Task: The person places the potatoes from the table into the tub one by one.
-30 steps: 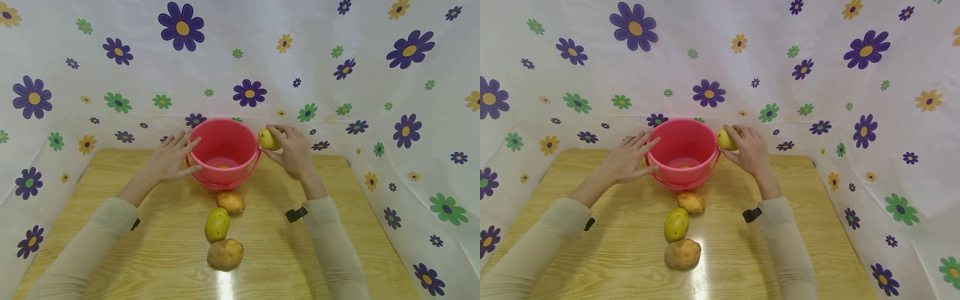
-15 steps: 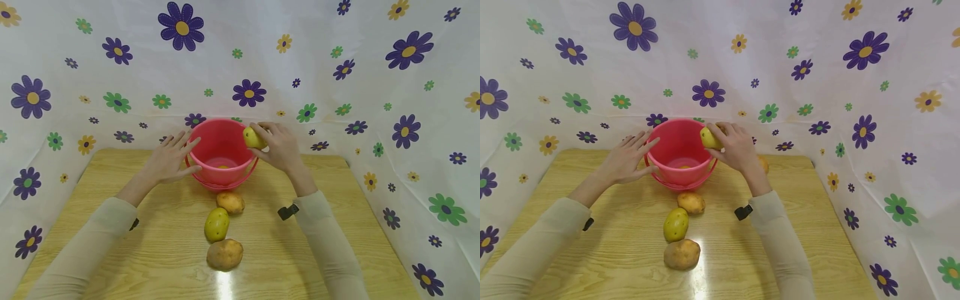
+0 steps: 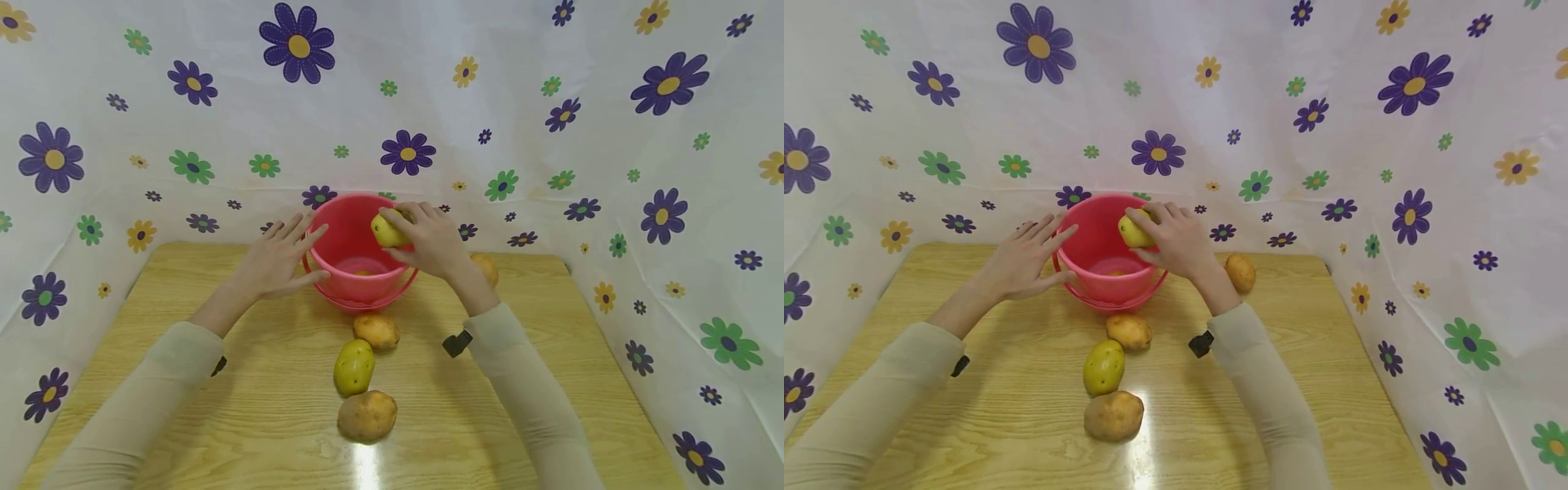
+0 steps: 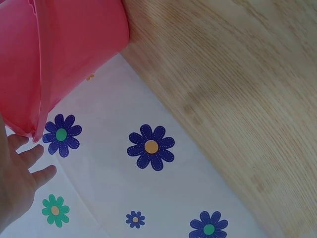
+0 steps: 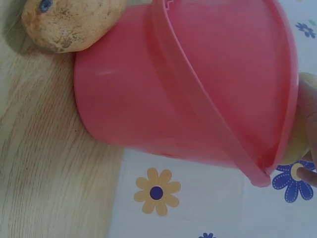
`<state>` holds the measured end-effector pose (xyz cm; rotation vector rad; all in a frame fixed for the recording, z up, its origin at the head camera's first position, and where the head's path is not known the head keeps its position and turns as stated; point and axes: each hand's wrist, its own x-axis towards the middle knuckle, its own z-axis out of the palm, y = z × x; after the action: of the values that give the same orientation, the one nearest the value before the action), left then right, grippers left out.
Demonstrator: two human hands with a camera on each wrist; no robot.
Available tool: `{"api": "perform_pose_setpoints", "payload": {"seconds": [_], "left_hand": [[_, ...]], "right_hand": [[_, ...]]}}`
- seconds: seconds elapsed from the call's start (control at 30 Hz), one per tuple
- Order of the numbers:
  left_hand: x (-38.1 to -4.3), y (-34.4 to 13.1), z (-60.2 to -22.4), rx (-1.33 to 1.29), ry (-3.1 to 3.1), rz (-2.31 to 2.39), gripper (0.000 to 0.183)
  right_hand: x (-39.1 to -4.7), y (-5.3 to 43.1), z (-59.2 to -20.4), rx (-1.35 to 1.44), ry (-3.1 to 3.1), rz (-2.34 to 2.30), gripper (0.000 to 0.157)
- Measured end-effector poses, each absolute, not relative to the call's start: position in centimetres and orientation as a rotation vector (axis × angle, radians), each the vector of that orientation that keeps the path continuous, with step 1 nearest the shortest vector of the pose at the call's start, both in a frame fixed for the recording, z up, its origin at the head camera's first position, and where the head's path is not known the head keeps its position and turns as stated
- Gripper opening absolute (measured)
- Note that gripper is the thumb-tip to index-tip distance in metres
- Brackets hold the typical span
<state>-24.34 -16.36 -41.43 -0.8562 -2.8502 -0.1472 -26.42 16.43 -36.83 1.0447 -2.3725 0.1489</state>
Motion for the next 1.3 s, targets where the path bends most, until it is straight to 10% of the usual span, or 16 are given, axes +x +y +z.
{"api": "perform_pose_setpoints", "payload": {"seconds": [1.3], "left_hand": [[-24.3, -16.3, -41.4, -0.852, -2.874, -0.144, 0.094]], "right_hand": [[-27.6, 12.1, -35.2, 1.266, -2.717, -0.283, 0.065]]}}
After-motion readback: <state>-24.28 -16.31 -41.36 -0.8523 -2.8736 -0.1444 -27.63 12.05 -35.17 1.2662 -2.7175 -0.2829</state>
